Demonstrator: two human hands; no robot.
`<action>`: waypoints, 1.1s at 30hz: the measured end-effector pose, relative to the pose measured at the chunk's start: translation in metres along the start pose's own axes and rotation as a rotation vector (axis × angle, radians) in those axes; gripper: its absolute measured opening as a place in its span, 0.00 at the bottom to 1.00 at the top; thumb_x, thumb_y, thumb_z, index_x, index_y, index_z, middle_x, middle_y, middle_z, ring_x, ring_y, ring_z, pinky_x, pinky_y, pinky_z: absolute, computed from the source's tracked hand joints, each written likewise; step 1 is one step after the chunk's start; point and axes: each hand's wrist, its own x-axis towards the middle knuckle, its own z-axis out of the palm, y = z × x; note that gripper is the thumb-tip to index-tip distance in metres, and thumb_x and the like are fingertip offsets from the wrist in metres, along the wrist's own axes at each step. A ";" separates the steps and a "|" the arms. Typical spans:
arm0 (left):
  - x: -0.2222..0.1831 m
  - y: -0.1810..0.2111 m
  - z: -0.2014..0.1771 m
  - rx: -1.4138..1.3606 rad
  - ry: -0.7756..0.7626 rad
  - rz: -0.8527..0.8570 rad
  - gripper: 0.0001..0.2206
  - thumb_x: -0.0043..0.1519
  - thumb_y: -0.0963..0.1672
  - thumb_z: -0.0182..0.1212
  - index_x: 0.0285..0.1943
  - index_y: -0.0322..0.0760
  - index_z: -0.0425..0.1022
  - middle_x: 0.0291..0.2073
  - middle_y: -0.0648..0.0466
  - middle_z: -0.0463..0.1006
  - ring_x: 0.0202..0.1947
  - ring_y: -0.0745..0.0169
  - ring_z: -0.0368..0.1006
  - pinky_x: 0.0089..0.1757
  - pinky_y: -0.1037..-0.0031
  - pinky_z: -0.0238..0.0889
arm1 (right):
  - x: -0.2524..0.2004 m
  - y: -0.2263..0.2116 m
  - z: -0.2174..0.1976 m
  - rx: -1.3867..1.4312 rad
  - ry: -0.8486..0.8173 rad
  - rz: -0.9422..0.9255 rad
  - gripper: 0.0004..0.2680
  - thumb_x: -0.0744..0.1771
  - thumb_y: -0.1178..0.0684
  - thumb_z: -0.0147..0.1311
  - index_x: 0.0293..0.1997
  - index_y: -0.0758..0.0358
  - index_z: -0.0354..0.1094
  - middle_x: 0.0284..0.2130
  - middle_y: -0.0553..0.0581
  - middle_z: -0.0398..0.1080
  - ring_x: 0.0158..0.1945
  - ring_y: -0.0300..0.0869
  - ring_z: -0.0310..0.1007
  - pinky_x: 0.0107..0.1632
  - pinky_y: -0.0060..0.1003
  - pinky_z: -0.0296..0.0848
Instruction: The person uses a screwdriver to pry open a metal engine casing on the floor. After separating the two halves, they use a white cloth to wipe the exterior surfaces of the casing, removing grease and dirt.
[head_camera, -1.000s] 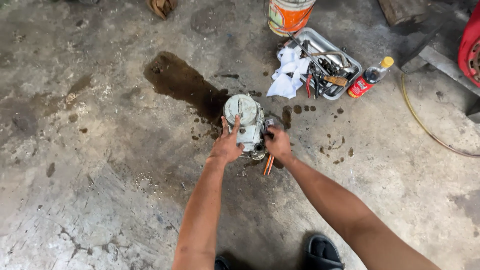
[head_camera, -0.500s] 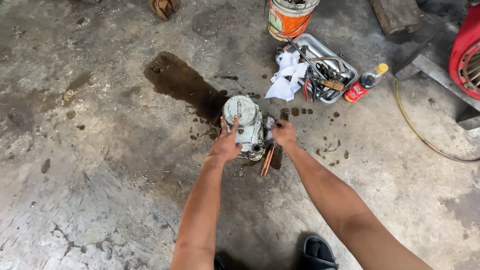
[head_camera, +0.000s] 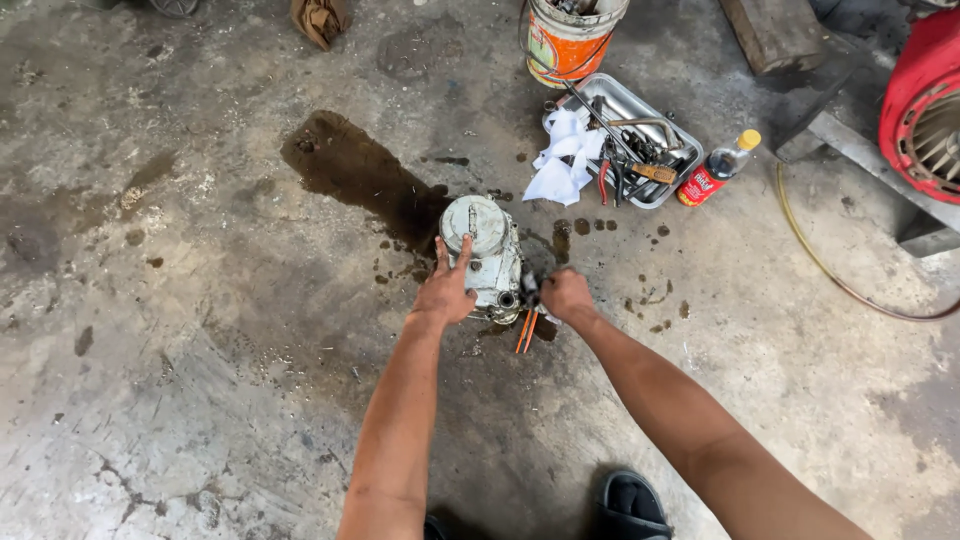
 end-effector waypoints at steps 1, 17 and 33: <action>0.002 0.001 -0.001 0.001 0.006 -0.001 0.43 0.63 0.43 0.56 0.83 0.56 0.28 0.78 0.31 0.31 0.67 0.20 0.60 0.54 0.40 0.70 | -0.006 -0.017 -0.016 0.002 0.001 -0.005 0.09 0.63 0.47 0.53 0.33 0.58 0.79 0.33 0.66 0.78 0.43 0.64 0.78 0.48 0.59 0.77; 0.012 0.000 -0.015 -0.033 -0.016 -0.020 0.49 0.57 0.44 0.70 0.83 0.54 0.37 0.78 0.32 0.34 0.68 0.22 0.59 0.58 0.43 0.67 | -0.037 -0.062 -0.017 0.395 -0.045 0.114 0.11 0.65 0.51 0.61 0.50 0.56 0.76 0.47 0.64 0.78 0.57 0.59 0.75 0.58 0.53 0.73; 0.026 -0.004 -0.018 0.106 0.014 -0.013 0.50 0.56 0.57 0.69 0.83 0.66 0.34 0.82 0.53 0.36 0.80 0.51 0.38 0.64 0.31 0.44 | -0.074 -0.101 -0.004 0.583 -0.098 0.276 0.16 0.66 0.40 0.59 0.55 0.57 0.76 0.45 0.67 0.78 0.54 0.57 0.77 0.52 0.52 0.74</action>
